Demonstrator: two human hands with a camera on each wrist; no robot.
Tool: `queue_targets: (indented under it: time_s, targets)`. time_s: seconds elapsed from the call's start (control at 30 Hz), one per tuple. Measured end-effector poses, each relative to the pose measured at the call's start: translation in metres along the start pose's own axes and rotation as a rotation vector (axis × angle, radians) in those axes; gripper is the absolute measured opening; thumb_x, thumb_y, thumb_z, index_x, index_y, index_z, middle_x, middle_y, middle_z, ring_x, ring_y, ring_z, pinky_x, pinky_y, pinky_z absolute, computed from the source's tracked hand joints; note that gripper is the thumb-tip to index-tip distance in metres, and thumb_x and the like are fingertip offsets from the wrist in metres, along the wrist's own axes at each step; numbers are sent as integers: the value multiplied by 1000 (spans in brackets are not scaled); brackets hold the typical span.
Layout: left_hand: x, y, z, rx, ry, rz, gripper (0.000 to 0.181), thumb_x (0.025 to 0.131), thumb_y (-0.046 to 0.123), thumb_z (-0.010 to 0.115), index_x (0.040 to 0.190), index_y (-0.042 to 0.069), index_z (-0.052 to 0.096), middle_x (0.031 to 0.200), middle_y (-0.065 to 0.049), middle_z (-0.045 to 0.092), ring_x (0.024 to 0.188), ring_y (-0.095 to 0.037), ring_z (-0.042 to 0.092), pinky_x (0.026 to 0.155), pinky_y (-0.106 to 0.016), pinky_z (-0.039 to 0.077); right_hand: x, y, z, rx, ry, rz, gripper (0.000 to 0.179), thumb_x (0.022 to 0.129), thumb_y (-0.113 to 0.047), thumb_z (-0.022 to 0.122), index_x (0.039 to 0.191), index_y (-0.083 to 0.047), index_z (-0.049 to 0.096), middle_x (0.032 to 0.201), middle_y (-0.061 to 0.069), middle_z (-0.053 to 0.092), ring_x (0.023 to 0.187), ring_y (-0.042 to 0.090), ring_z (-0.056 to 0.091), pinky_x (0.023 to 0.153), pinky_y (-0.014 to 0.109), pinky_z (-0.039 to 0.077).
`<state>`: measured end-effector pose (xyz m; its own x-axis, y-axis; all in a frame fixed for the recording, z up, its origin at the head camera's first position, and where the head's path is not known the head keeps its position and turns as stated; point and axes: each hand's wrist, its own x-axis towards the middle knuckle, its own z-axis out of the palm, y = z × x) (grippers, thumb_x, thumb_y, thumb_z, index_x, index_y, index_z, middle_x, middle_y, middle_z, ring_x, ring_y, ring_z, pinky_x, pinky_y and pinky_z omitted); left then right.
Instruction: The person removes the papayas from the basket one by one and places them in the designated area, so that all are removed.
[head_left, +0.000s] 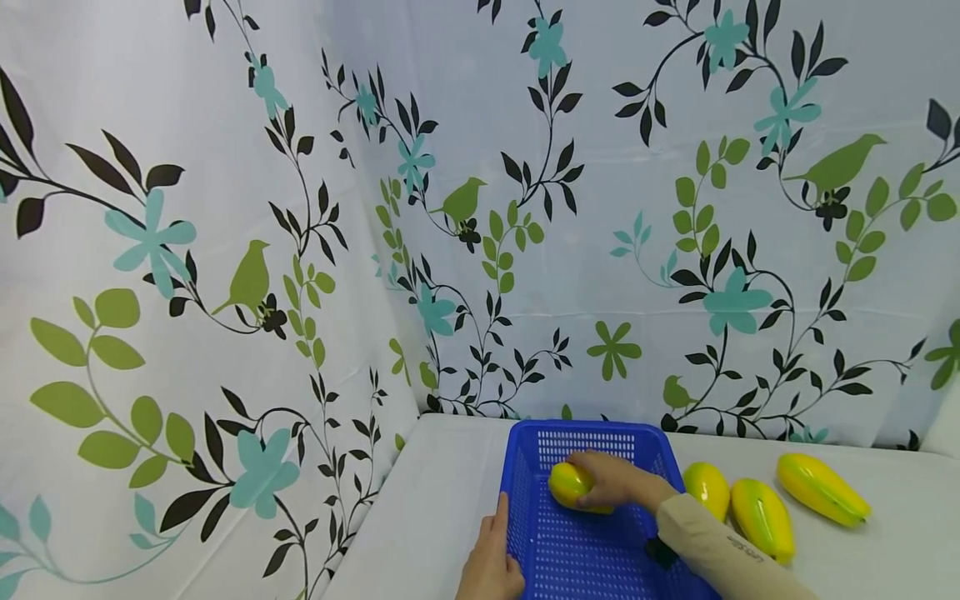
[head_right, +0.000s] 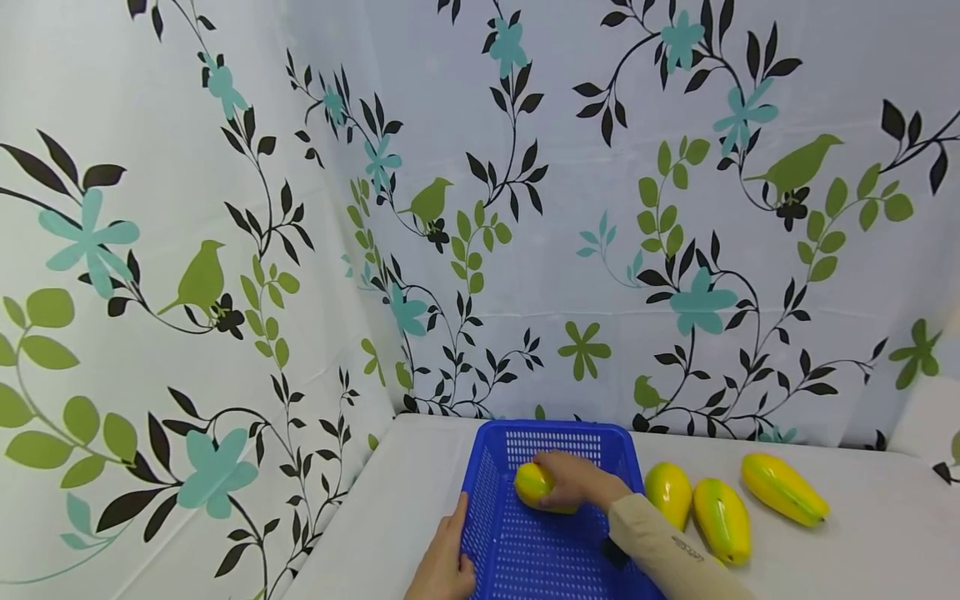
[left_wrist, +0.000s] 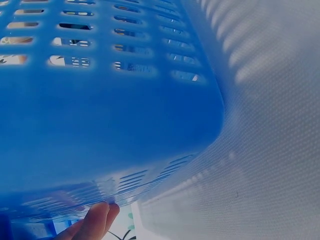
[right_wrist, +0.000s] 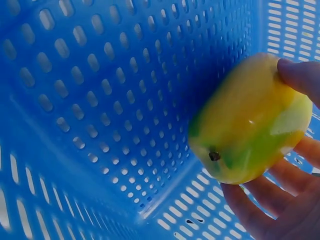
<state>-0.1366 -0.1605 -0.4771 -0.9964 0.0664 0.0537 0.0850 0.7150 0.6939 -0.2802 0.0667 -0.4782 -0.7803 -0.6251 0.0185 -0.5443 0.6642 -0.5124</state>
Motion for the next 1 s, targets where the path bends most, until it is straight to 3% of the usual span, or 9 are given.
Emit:
queue_targets:
  time_s: [0.5,0.87,1.0]
  targets:
    - [-2,1,-1,-2,24,41,83,72,-9,56,150,-6,28,120,-27,51,93,-40,61,79,-59,51,-12,-13,-23,-70,49,-28,64,82,-26,77,137,-5,53,128,10,60,110,26,57,94,50,48]
    - [0,0,-1,6,32,40,83,73,-9,56,151,-5,28,120,-25,52,92,-35,60,78,-56,51,-38,-28,-53,-135,105,-75,67,84,-33,74,141,-8,50,121,6,60,98,23,59,81,46,51]
    - [-2,-2,1,16,48,75,84,70,-10,56,150,-7,29,118,-26,52,90,-34,60,73,-53,52,-48,-25,-59,-132,112,-89,68,85,-32,74,142,-5,49,122,6,60,96,20,59,79,42,51]
